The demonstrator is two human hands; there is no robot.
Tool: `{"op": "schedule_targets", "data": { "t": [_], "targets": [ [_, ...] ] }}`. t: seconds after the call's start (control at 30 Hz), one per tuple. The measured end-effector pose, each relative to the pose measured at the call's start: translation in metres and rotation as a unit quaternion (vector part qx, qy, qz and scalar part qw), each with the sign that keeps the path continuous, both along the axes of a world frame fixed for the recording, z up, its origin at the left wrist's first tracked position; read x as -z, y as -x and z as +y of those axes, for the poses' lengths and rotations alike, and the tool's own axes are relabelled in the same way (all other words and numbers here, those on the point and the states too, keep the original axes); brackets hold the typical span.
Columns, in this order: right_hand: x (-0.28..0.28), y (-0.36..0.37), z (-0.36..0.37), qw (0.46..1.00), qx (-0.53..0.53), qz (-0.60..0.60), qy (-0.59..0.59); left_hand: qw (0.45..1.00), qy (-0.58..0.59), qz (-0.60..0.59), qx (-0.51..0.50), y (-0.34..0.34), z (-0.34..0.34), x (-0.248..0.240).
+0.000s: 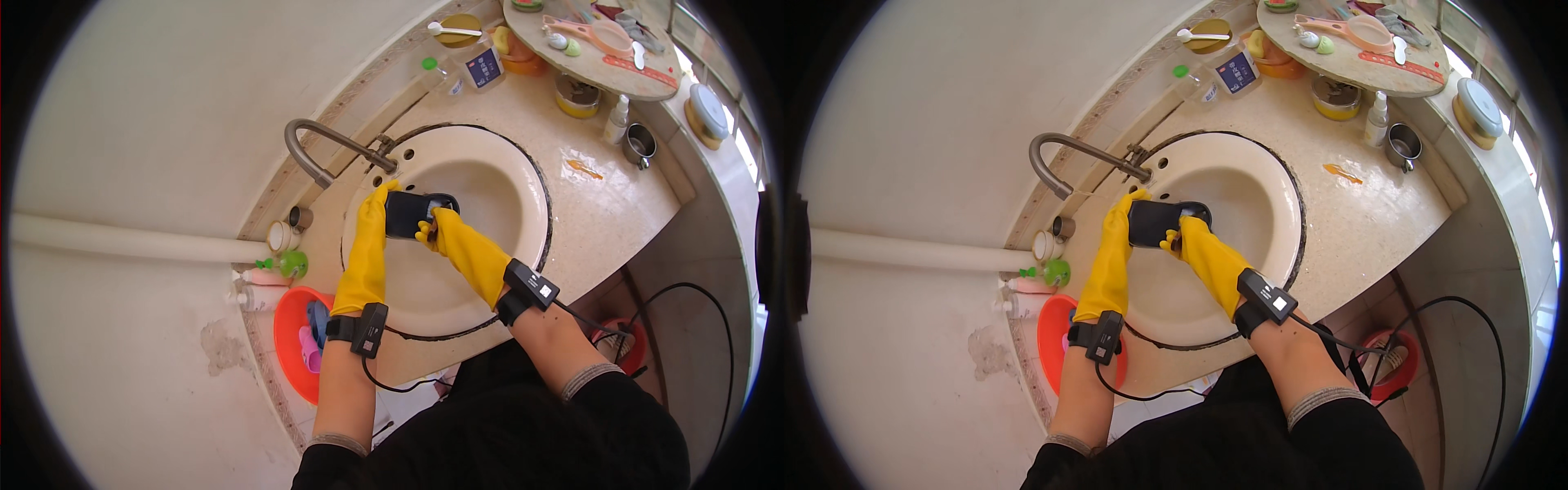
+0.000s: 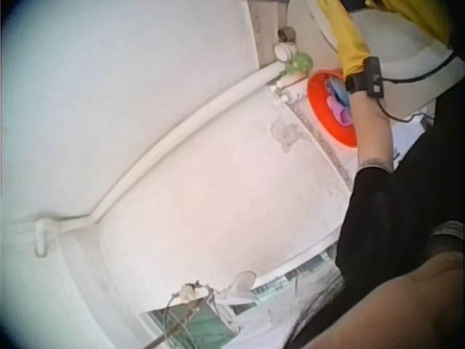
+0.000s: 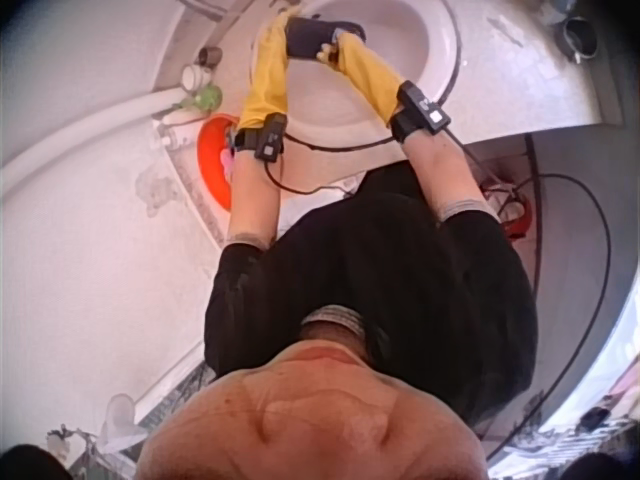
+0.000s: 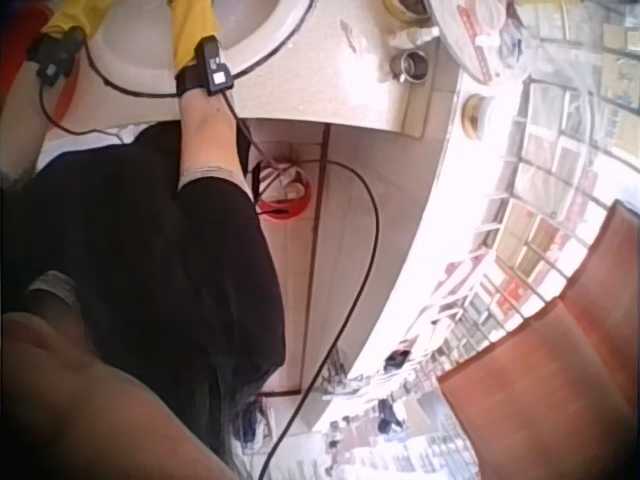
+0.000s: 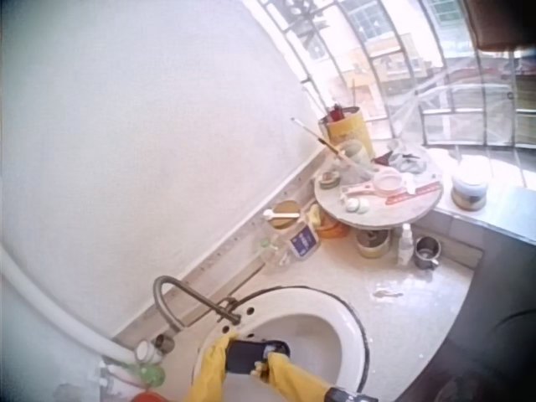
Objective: The person washes multiple slippers at a sink using a brush and running water. They scrub the soles and tops of a dark blue slipper and a pink slipper, rinse them under the tap, and place the cleaned slippers on a tiled ledge to dry.
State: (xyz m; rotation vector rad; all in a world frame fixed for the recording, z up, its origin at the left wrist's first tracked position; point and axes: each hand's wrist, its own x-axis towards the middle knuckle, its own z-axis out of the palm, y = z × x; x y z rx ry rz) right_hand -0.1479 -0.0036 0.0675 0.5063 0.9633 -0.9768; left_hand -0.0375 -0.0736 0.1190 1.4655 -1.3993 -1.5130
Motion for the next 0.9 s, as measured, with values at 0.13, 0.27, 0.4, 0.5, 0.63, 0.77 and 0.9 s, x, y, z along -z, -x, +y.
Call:
{"op": "schedule_targets", "data": {
  "t": [0.13,0.27,0.4,0.5,0.63,0.77,0.9],
  "targets": [
    [-0.02,-0.024,0.03,0.99,0.013,0.023,0.14,1.0,-0.008,0.004,-0.004,-0.002,-0.001,0.001],
    [-0.019,-0.011,0.016,0.997,0.052,0.045,0.034,1.0,0.001,0.004,-0.001,-0.001,-0.001,0.005],
    [0.017,0.004,-0.016,0.999,0.016,-0.049,-0.012,1.0,0.022,0.004,0.014,0.001,0.0,0.005],
    [0.036,-0.006,-0.006,0.999,-0.012,-0.032,-0.02,0.999,0.038,-0.002,0.024,0.003,0.0,0.002],
    [0.014,-0.023,0.025,0.999,-0.012,-0.03,0.006,0.993,0.08,-0.024,0.081,0.014,-0.003,-0.003],
    [-0.025,-0.029,0.051,0.992,0.055,-0.075,0.084,0.989,0.095,-0.024,0.11,0.024,-0.011,-0.01],
    [-0.037,-0.024,0.061,0.991,0.006,-0.041,0.127,0.995,0.034,-0.068,0.057,0.03,-0.011,-0.016]
  ]
}}
